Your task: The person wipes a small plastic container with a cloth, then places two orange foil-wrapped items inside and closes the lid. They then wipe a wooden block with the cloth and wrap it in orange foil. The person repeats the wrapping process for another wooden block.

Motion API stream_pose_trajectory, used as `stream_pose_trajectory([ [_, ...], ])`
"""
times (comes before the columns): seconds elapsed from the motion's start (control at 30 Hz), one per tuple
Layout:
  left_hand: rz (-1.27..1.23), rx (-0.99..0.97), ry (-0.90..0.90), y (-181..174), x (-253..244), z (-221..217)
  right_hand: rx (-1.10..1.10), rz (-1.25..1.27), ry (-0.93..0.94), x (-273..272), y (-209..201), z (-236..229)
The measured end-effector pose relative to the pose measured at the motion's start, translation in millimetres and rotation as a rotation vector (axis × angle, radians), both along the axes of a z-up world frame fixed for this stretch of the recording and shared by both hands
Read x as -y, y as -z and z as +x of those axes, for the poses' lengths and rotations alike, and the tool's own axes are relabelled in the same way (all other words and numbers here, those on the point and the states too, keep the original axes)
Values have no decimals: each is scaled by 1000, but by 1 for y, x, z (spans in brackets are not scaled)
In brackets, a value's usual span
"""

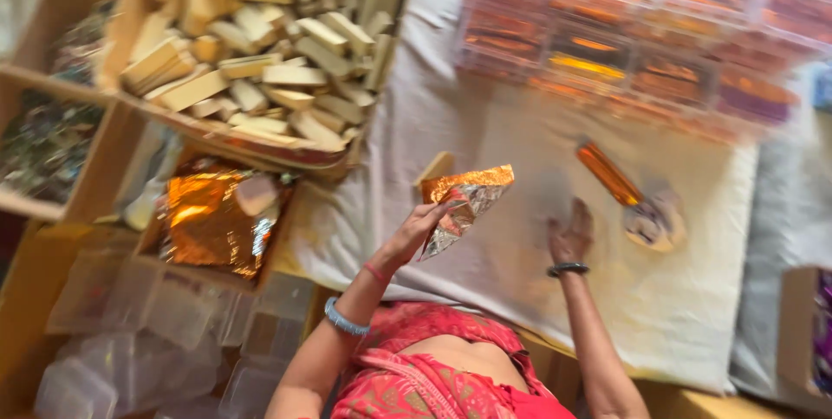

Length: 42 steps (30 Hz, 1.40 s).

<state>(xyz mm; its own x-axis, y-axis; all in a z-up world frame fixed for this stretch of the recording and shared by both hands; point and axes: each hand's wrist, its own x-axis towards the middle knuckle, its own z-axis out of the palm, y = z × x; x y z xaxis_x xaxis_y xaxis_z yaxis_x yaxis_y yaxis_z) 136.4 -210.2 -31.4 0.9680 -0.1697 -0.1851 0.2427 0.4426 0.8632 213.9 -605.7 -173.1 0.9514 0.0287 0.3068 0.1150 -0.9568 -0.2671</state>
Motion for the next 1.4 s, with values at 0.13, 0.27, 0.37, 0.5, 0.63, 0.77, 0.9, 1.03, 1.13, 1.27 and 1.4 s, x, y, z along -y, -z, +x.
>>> stream_pose_trajectory([
  [0.13, -60, -156, 238, 26, 57, 43, -207, 834, -15, -35, -93, -5],
  [0.27, -61, -264, 326, 25, 86, 66, -336, 954, -251, -37, -183, -2],
  [0.37, -38, -273, 390, 12, 97, 70, -510, 923, -314, -33, -203, -1],
  [0.5, -5, -364, 503, 6, 104, 78, -599, 960, -385, -29, -199, 0],
  [0.63, 184, -270, 666, 54, 111, 95, -746, 925, -387, -23, -160, -1],
  [0.77, 413, -176, 762, 66, 105, 119, -859, 1214, -353, -9, -73, -7],
  [0.9, 257, -390, 289, 92, 86, 133, -738, 1239, -187, -23, -70, -6],
  [1.03, 284, -148, -563, 74, 76, 123, -506, 1094, 110, -24, -33, 4],
  [1.13, 601, 59, -596, -11, 94, 96, -422, 987, 205, -21, -7, 6],
  [1.27, 1013, 295, -201, -13, 134, 73, -342, 853, 211, -31, -8, 16],
  [1.4, 1111, 252, 59, 35, 168, 74, -376, 811, 237, -34, -19, 22],
])
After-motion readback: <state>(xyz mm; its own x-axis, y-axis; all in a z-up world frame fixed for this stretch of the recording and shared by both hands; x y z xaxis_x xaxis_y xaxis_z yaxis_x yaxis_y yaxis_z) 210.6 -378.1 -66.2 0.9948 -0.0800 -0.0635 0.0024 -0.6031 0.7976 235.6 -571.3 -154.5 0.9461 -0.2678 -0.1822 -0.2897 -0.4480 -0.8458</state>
